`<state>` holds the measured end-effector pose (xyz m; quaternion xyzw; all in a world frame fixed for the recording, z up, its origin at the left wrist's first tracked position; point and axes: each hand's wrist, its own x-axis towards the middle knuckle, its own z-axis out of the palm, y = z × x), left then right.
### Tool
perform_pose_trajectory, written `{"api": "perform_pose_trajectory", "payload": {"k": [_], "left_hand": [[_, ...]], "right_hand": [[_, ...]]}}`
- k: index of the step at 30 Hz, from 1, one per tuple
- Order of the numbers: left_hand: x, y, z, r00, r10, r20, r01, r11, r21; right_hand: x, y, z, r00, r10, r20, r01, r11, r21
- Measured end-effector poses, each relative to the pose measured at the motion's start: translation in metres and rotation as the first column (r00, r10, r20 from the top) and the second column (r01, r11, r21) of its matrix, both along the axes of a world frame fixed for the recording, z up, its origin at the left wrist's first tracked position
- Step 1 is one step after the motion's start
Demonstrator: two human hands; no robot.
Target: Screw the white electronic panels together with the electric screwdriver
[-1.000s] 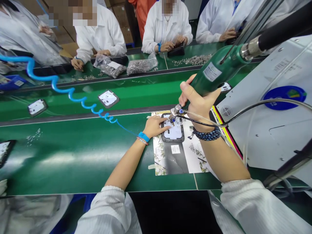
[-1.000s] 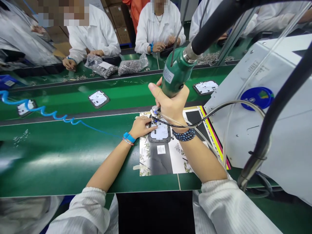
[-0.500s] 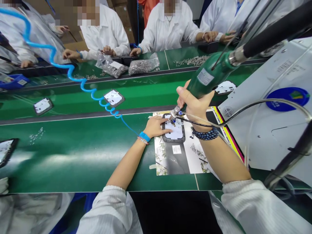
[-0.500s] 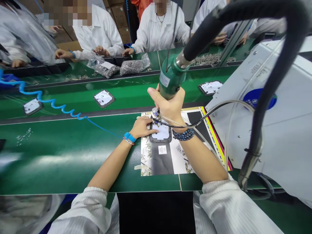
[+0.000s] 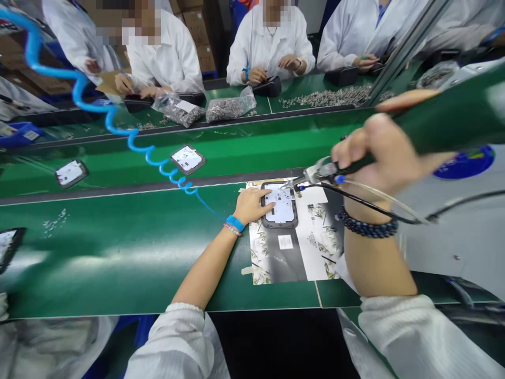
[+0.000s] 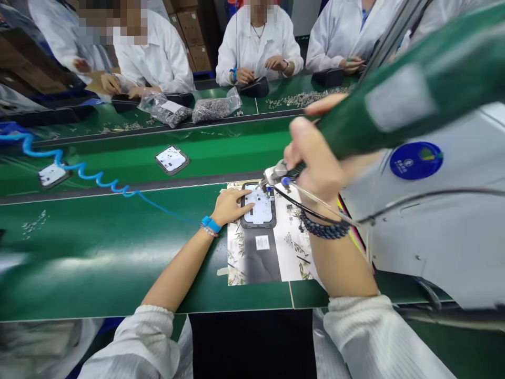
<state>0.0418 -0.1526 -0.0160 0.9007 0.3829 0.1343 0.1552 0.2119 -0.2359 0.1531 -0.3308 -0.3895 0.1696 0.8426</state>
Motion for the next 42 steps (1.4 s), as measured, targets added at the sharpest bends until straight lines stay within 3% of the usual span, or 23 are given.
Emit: {"api": "perform_pose_trajectory", "payload": {"k": [3, 7, 13, 20, 25, 42], "left_hand": [[-0.002, 0.0, -0.001, 1.0, -0.013, 0.008, 0.013, 1.0, 0.008], [0.0, 0.001, -0.001, 1.0, -0.025, 0.014, 0.025, 1.0, 0.009], [0.001, -0.001, -0.001, 1.0, -0.027, -0.007, 0.028, 1.0, 0.014], [0.003, -0.012, 0.001, 0.993, -0.114, 0.002, 0.111, 0.973, 0.2], [0.003, -0.011, -0.005, 0.98, -0.194, 0.045, 0.185, 0.972, 0.148], [0.0, -0.009, -0.006, 0.984, -0.17, 0.055, 0.164, 0.981, 0.109]], "right_hand": [[-0.011, 0.019, -0.014, 0.998, 0.066, 0.02, -0.067, 0.997, 0.041], [-0.012, 0.032, -0.025, 0.992, 0.123, 0.028, -0.122, 0.991, -0.049], [-0.007, 0.032, -0.025, 0.992, 0.124, 0.04, -0.118, 0.986, -0.115], [-0.007, 0.029, -0.026, 0.991, 0.132, 0.031, -0.129, 0.989, -0.07], [-0.011, 0.02, -0.021, 0.984, 0.173, 0.036, -0.172, 0.985, -0.016], [-0.004, 0.035, -0.03, 0.989, 0.13, 0.064, -0.122, 0.985, -0.123]]}}
